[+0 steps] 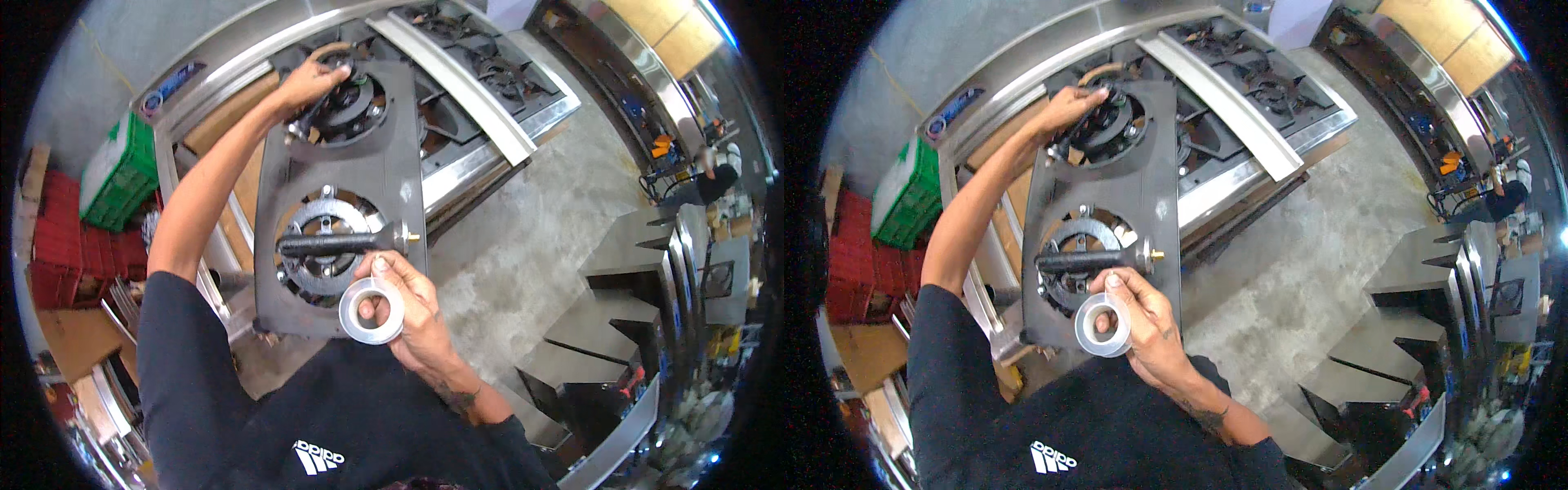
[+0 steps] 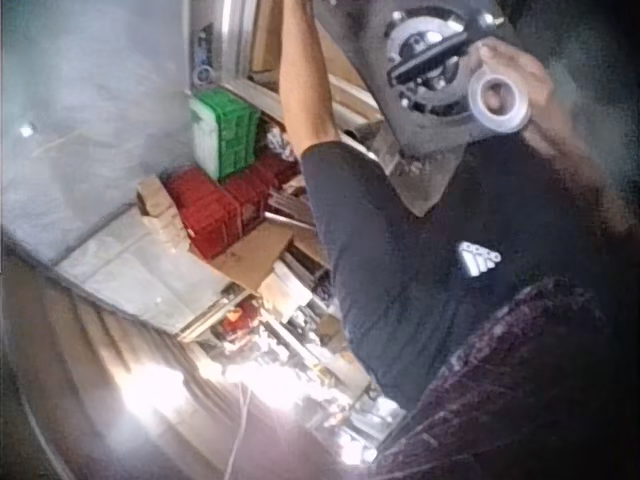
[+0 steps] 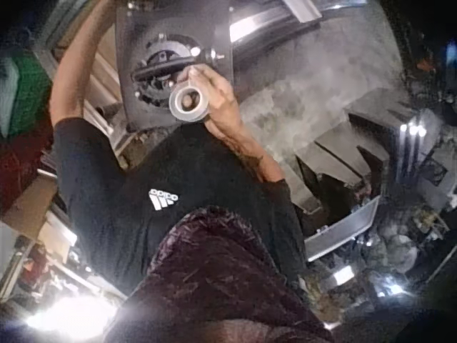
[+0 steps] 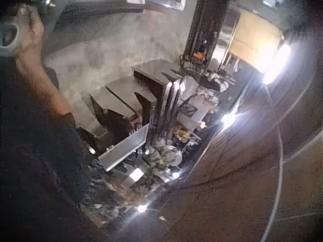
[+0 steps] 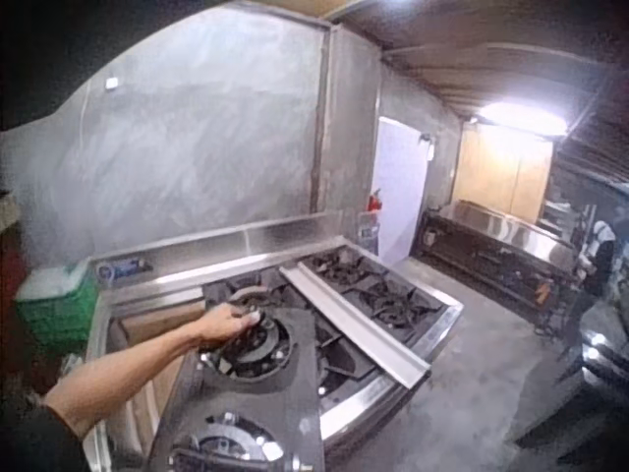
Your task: The person assembles a commercial gas stove top by placing burner grates and caps, then wrapping the gas inlet threads of two burner valves with white sealing tape. The person uses a long copper rod to align or adjust internal components of the burner assembly.
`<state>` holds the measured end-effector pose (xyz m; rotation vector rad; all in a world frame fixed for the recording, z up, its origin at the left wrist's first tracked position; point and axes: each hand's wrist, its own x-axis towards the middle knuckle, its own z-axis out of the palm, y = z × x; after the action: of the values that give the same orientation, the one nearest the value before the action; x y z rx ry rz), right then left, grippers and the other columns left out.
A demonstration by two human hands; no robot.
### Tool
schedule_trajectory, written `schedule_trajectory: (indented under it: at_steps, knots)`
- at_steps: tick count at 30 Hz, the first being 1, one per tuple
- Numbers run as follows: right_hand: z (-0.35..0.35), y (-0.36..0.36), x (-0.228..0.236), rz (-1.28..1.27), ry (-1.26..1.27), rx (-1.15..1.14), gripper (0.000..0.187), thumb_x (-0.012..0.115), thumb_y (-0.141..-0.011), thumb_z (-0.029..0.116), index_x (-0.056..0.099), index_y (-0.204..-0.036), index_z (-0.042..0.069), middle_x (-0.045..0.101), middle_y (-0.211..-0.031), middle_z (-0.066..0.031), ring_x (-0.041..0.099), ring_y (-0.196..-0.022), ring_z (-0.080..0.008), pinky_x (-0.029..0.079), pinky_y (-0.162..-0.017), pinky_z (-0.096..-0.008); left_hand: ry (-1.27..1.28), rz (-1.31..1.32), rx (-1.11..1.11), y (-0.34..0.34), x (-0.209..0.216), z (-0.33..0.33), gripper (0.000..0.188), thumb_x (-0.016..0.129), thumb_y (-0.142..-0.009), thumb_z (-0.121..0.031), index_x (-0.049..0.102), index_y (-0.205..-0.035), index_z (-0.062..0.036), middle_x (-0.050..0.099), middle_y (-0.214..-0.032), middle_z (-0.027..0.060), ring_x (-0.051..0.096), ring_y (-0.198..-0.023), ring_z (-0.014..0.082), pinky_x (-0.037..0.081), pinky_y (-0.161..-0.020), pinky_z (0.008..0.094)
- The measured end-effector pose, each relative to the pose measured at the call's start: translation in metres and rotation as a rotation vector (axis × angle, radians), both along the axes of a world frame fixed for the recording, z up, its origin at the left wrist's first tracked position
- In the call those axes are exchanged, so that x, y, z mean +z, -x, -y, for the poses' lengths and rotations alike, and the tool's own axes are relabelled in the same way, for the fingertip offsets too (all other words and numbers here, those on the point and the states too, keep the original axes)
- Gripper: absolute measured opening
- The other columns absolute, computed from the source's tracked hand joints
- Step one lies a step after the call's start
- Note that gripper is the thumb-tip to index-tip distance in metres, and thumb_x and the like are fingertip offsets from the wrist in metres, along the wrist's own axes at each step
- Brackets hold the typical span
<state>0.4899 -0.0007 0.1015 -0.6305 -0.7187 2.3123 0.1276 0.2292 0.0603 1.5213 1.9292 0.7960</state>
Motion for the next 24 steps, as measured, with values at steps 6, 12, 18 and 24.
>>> schedule_trajectory:
  at_steps: [6, 12, 18, 24]
  knots:
    - [-0.013, -0.048, 0.012, 0.153, -0.157, 0.208, 0.029, 0.052, -0.115, 0.022, 0.067, -0.116, -0.002, 0.062, -0.144, -0.0283, 0.069, -0.088, -0.0105, 0.056, -0.079, -0.0269, 0.007, -0.217, 0.060, -0.004, 0.004, 0.005, 0.080, 0.058, -0.098, -0.074, 0.080, -0.118, 0.0002, 0.076, -0.086, 0.0162, 0.074, -0.087, 0.0251, 0.057, -0.082, 0.0409]
    - [-0.078, -0.079, 0.018, 0.409, -0.520, -0.075, 0.030, 0.052, -0.113, 0.021, 0.065, -0.109, -0.005, 0.066, -0.131, -0.0282, 0.069, -0.078, -0.0134, 0.058, -0.073, -0.0281, -0.168, -0.447, 0.126, -0.023, 0.016, 0.027, 0.077, 0.061, -0.098, -0.071, 0.079, -0.096, 0.0045, 0.077, -0.086, 0.0252, 0.077, -0.088, 0.0421, 0.059, -0.082, 0.0518]
    - [-0.146, -0.078, 0.002, 0.328, -0.711, 0.051, 0.024, 0.053, -0.114, 0.014, 0.069, -0.116, -0.004, 0.065, -0.127, -0.0129, 0.066, -0.086, -0.0107, 0.056, -0.071, -0.0244, -0.339, -0.583, 0.344, -0.070, 0.072, 0.080, 0.063, 0.059, -0.105, -0.057, 0.073, -0.112, 0.0042, 0.074, -0.095, 0.0241, 0.072, -0.089, 0.0337, 0.055, -0.083, 0.0457]
    - [-0.209, -0.083, -0.017, 0.218, -0.791, 0.405, 0.023, 0.059, -0.112, 0.015, 0.072, -0.112, -0.003, 0.065, -0.113, -0.0076, 0.064, -0.098, -0.0114, 0.055, -0.080, -0.0267, -0.369, -0.217, 0.420, -0.243, 0.119, 0.183, 0.038, 0.067, -0.105, -0.035, 0.071, -0.109, 0.0028, 0.071, -0.093, 0.0143, 0.070, -0.088, 0.0235, 0.055, -0.078, 0.0393]
